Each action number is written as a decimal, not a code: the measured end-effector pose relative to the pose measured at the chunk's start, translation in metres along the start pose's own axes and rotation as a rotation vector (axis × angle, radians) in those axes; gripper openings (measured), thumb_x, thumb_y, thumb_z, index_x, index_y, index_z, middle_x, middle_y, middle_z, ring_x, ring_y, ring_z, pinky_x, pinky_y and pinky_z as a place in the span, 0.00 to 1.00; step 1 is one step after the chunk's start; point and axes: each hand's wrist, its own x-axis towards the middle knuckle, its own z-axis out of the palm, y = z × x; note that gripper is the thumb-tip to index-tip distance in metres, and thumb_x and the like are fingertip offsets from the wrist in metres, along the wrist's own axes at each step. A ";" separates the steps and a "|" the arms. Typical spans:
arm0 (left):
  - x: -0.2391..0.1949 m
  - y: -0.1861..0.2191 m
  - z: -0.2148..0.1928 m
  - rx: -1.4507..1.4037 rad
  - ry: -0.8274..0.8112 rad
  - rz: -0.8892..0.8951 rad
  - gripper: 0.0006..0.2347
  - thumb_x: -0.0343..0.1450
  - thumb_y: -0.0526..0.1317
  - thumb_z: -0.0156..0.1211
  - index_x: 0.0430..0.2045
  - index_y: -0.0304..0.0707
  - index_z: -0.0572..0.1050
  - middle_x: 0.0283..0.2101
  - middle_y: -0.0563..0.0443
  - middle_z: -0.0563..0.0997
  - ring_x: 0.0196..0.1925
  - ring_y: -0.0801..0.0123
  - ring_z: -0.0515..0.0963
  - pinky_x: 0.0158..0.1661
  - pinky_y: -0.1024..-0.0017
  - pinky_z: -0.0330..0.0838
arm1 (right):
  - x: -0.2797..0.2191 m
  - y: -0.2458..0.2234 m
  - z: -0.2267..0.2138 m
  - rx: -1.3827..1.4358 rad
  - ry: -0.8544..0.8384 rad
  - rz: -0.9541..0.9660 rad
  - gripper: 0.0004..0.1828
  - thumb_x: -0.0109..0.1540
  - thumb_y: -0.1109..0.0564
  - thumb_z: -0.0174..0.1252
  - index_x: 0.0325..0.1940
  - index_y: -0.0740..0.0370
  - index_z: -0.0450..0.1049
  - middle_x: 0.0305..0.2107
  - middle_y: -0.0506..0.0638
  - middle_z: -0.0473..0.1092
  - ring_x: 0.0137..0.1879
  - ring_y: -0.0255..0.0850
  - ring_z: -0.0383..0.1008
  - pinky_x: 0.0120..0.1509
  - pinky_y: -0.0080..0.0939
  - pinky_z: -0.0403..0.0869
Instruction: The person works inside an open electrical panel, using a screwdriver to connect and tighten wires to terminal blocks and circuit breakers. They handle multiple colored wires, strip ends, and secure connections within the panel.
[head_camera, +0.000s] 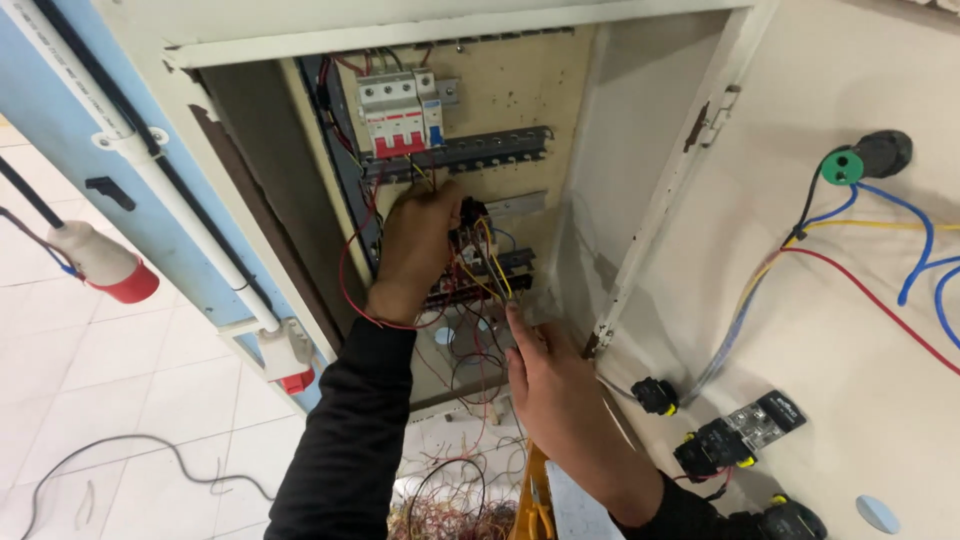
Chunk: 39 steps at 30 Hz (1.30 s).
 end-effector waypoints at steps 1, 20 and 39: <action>0.000 0.000 0.001 0.036 -0.004 -0.001 0.11 0.70 0.20 0.50 0.31 0.39 0.65 0.29 0.40 0.64 0.23 0.56 0.55 0.30 0.58 0.48 | 0.000 0.001 -0.002 0.024 0.009 -0.017 0.29 0.66 0.55 0.55 0.72 0.58 0.65 0.43 0.58 0.72 0.31 0.52 0.76 0.28 0.50 0.77; 0.009 0.002 -0.001 0.113 -0.124 -0.128 0.13 0.66 0.30 0.67 0.29 0.45 0.66 0.30 0.43 0.81 0.45 0.45 0.81 0.46 0.52 0.76 | 0.015 0.015 0.008 0.167 0.030 -0.032 0.24 0.67 0.54 0.48 0.67 0.59 0.70 0.37 0.63 0.73 0.35 0.63 0.81 0.28 0.60 0.82; 0.010 -0.005 0.004 0.027 -0.124 -0.102 0.12 0.66 0.30 0.67 0.30 0.43 0.68 0.32 0.38 0.77 0.44 0.38 0.80 0.45 0.49 0.75 | 0.011 0.013 0.013 0.089 0.079 -0.070 0.24 0.66 0.56 0.51 0.66 0.62 0.70 0.35 0.64 0.72 0.35 0.64 0.80 0.27 0.58 0.82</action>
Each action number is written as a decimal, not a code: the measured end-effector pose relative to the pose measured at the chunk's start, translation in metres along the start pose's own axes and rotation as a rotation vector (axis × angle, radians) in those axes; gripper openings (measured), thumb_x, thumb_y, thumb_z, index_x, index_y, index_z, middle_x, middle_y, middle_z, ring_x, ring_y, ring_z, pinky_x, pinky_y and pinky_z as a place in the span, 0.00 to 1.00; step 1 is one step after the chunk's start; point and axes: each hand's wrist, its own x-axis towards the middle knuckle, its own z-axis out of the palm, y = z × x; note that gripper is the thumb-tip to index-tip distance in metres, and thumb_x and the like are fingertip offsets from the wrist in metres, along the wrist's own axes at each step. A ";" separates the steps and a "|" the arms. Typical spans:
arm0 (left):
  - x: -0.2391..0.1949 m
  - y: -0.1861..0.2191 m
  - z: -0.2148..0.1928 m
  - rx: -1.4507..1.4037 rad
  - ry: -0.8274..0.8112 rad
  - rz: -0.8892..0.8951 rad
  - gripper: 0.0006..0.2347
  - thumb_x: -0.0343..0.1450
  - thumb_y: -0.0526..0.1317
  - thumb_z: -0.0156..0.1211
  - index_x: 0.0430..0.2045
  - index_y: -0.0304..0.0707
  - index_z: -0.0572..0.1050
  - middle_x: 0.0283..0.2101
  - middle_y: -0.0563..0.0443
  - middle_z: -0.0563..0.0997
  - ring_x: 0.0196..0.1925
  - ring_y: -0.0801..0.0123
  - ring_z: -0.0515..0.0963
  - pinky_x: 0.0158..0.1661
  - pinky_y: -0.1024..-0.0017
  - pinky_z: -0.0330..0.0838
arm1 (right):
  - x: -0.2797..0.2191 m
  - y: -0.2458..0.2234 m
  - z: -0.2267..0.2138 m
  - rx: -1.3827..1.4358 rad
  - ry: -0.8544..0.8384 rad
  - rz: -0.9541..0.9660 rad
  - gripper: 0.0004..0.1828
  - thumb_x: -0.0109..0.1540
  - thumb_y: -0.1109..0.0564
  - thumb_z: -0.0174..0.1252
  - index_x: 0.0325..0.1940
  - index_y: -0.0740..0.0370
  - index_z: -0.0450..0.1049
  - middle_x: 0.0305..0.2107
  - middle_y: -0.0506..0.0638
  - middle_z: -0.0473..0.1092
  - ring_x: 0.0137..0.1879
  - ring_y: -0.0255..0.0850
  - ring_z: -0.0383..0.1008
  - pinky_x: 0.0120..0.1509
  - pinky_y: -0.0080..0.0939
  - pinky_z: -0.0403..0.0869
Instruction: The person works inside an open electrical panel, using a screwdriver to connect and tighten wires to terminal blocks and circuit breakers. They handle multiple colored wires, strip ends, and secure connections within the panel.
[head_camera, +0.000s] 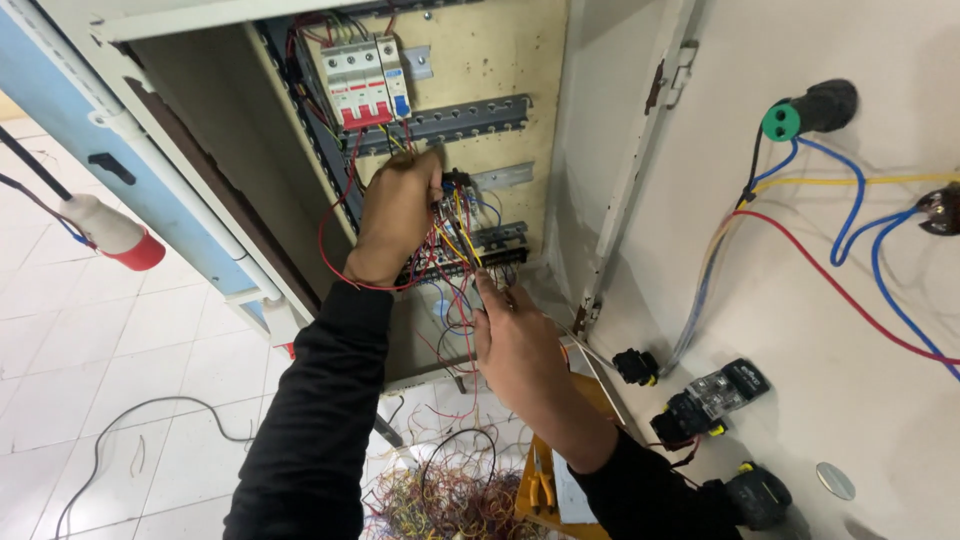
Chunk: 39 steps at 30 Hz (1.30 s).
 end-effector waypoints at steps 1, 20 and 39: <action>0.000 0.002 -0.001 0.004 0.020 0.006 0.10 0.66 0.31 0.67 0.30 0.42 0.68 0.30 0.38 0.77 0.43 0.38 0.81 0.45 0.48 0.75 | -0.001 0.000 0.002 -0.011 -0.007 0.001 0.24 0.66 0.55 0.51 0.66 0.62 0.70 0.35 0.63 0.72 0.35 0.63 0.81 0.27 0.58 0.82; 0.001 0.001 -0.006 -0.035 0.007 0.057 0.13 0.65 0.29 0.69 0.30 0.42 0.66 0.28 0.38 0.77 0.39 0.37 0.80 0.41 0.48 0.75 | -0.001 -0.008 -0.003 0.005 -0.020 0.020 0.23 0.67 0.56 0.51 0.66 0.65 0.70 0.36 0.66 0.72 0.35 0.64 0.81 0.28 0.56 0.83; 0.000 0.002 -0.006 0.011 0.031 0.129 0.11 0.68 0.31 0.69 0.28 0.40 0.68 0.29 0.36 0.78 0.42 0.38 0.80 0.41 0.49 0.75 | -0.002 -0.016 -0.002 -0.059 -0.009 0.001 0.25 0.65 0.56 0.53 0.67 0.61 0.68 0.37 0.62 0.71 0.36 0.64 0.81 0.30 0.58 0.82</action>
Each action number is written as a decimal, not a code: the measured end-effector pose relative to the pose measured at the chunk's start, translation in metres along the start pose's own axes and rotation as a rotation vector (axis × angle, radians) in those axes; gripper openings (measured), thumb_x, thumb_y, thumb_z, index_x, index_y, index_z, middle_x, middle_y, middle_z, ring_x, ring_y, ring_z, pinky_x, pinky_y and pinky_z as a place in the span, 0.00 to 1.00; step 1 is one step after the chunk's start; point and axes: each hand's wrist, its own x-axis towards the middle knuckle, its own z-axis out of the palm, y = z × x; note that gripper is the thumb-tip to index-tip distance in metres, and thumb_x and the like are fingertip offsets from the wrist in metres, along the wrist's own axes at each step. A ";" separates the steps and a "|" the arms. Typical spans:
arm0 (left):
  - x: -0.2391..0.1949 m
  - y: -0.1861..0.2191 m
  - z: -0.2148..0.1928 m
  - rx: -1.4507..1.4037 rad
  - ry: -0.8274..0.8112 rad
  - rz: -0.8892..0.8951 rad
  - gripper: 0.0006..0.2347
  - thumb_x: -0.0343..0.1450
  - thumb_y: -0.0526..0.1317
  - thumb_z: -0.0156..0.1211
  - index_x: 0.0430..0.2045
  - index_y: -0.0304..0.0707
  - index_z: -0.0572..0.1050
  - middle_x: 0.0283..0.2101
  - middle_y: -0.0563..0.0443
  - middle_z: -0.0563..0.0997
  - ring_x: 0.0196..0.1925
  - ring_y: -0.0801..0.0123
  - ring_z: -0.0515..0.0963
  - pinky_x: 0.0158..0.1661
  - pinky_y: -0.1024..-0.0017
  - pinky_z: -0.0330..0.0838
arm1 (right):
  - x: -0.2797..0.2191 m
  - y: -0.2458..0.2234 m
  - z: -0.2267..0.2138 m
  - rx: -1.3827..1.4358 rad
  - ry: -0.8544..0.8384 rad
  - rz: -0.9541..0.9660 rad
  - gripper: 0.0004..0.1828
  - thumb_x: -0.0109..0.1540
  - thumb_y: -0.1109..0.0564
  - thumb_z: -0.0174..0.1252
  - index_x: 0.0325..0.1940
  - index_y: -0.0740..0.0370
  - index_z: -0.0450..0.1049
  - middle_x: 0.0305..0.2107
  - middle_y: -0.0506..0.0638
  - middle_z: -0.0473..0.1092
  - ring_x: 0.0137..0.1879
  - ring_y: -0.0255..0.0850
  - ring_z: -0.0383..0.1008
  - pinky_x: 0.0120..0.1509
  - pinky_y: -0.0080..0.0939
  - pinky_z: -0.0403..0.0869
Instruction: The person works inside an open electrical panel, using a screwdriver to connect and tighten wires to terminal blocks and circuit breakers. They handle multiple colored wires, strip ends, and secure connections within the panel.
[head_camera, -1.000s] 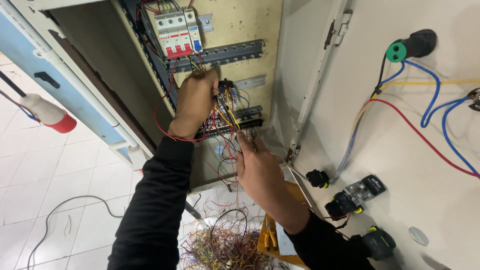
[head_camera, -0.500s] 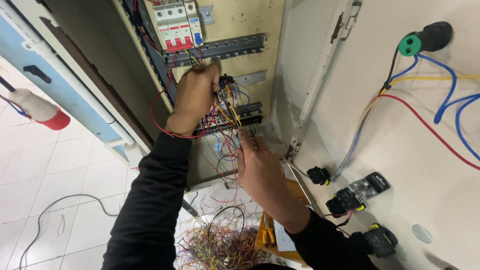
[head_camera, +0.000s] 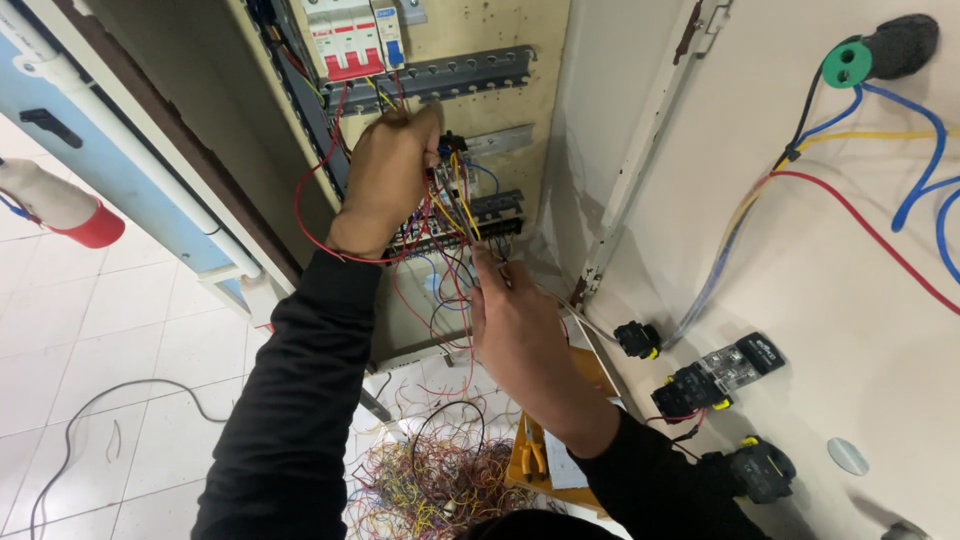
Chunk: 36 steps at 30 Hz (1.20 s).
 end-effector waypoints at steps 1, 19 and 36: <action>0.000 0.002 -0.001 -0.022 0.006 -0.003 0.12 0.68 0.30 0.69 0.29 0.40 0.68 0.29 0.35 0.78 0.42 0.37 0.80 0.41 0.49 0.75 | 0.000 -0.001 0.000 -0.021 -0.015 0.016 0.26 0.65 0.57 0.54 0.68 0.61 0.68 0.38 0.62 0.71 0.37 0.64 0.81 0.31 0.59 0.82; 0.002 0.011 0.000 0.145 0.178 0.219 0.16 0.61 0.11 0.47 0.25 0.35 0.64 0.13 0.49 0.57 0.23 0.58 0.64 0.37 0.59 0.78 | 0.013 -0.012 -0.024 0.671 -0.294 0.568 0.28 0.70 0.54 0.40 0.75 0.59 0.58 0.20 0.48 0.67 0.18 0.35 0.60 0.17 0.38 0.62; -0.001 0.007 -0.004 0.045 0.161 0.166 0.15 0.59 0.13 0.49 0.26 0.35 0.64 0.18 0.44 0.65 0.26 0.56 0.66 0.29 0.63 0.62 | -0.005 -0.016 -0.013 0.101 0.320 -0.048 0.25 0.58 0.68 0.59 0.60 0.67 0.65 0.47 0.63 0.66 0.47 0.60 0.70 0.49 0.57 0.73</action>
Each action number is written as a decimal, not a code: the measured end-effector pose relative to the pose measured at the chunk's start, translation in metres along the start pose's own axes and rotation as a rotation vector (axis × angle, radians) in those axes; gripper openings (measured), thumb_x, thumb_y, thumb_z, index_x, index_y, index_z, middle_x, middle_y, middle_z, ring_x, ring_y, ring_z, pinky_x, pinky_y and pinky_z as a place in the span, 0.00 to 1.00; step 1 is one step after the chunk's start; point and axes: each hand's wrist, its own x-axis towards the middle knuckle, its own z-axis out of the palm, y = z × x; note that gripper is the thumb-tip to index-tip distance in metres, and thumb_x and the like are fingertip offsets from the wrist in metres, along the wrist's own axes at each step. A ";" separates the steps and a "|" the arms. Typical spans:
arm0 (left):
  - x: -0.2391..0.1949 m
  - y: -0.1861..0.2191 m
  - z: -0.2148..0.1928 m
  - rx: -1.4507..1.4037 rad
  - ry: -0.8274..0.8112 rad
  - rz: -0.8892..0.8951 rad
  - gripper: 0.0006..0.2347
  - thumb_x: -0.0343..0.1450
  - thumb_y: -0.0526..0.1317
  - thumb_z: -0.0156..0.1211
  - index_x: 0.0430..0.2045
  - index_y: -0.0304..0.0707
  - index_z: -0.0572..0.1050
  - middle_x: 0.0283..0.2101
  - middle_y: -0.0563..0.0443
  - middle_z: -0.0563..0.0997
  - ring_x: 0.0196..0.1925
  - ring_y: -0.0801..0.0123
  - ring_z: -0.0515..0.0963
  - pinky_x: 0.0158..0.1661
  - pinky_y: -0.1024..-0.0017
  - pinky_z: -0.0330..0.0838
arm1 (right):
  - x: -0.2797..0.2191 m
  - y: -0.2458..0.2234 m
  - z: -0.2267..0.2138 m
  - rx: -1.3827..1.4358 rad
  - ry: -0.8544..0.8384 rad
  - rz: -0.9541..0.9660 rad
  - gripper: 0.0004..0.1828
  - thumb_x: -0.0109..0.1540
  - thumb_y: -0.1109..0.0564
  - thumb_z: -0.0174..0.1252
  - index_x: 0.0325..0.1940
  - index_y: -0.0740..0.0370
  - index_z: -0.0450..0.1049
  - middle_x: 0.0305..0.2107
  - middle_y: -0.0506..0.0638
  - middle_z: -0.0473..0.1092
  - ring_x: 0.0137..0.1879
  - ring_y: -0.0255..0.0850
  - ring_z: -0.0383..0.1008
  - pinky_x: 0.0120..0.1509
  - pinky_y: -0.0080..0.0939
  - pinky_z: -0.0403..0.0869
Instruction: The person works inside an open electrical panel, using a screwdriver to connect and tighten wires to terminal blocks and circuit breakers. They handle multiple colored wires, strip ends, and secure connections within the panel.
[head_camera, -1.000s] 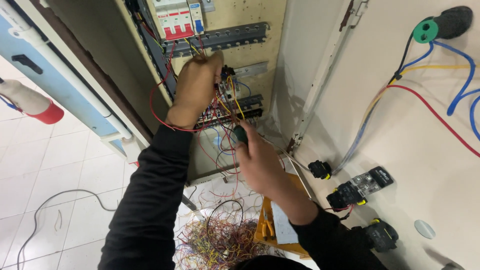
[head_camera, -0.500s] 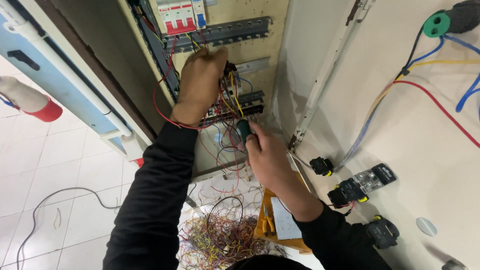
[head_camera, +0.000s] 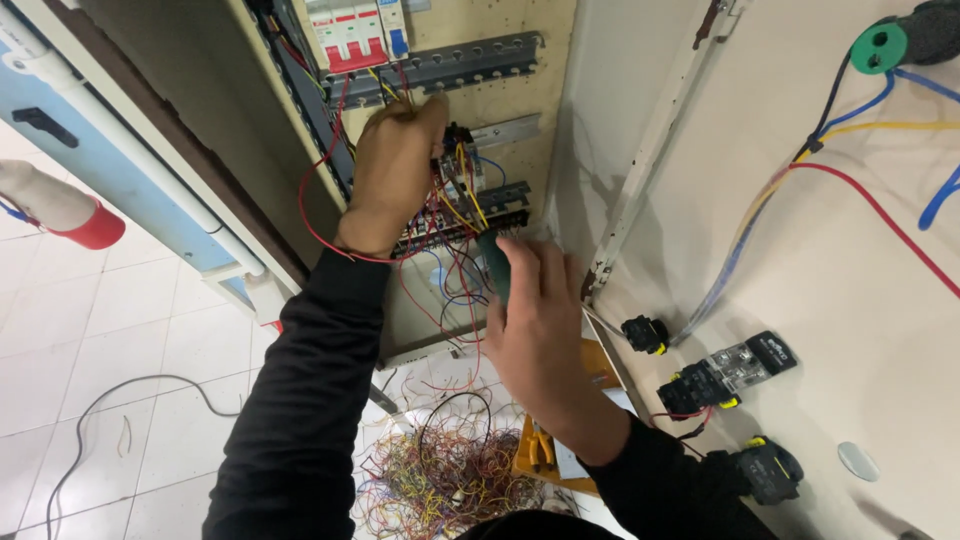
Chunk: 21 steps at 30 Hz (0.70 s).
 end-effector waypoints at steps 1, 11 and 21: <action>-0.001 0.000 0.000 -0.006 0.007 0.014 0.15 0.60 0.13 0.49 0.25 0.36 0.64 0.17 0.45 0.62 0.23 0.58 0.63 0.28 0.66 0.58 | -0.001 0.000 -0.001 -0.056 0.043 -0.066 0.30 0.52 0.75 0.62 0.58 0.68 0.67 0.48 0.62 0.66 0.53 0.59 0.68 0.58 0.60 0.73; 0.003 0.005 -0.012 -0.062 -0.066 -0.048 0.19 0.50 0.13 0.46 0.26 0.35 0.64 0.22 0.45 0.73 0.29 0.51 0.69 0.31 0.56 0.66 | -0.006 0.003 0.010 -0.134 0.001 -0.078 0.16 0.67 0.59 0.60 0.58 0.64 0.67 0.48 0.60 0.67 0.37 0.51 0.78 0.32 0.43 0.75; 0.004 0.001 -0.004 -0.046 -0.083 -0.056 0.16 0.56 0.13 0.50 0.27 0.34 0.64 0.23 0.43 0.73 0.29 0.53 0.71 0.29 0.59 0.66 | -0.001 0.007 0.006 -0.111 0.082 -0.081 0.10 0.67 0.57 0.59 0.50 0.64 0.70 0.43 0.59 0.62 0.39 0.46 0.72 0.32 0.38 0.72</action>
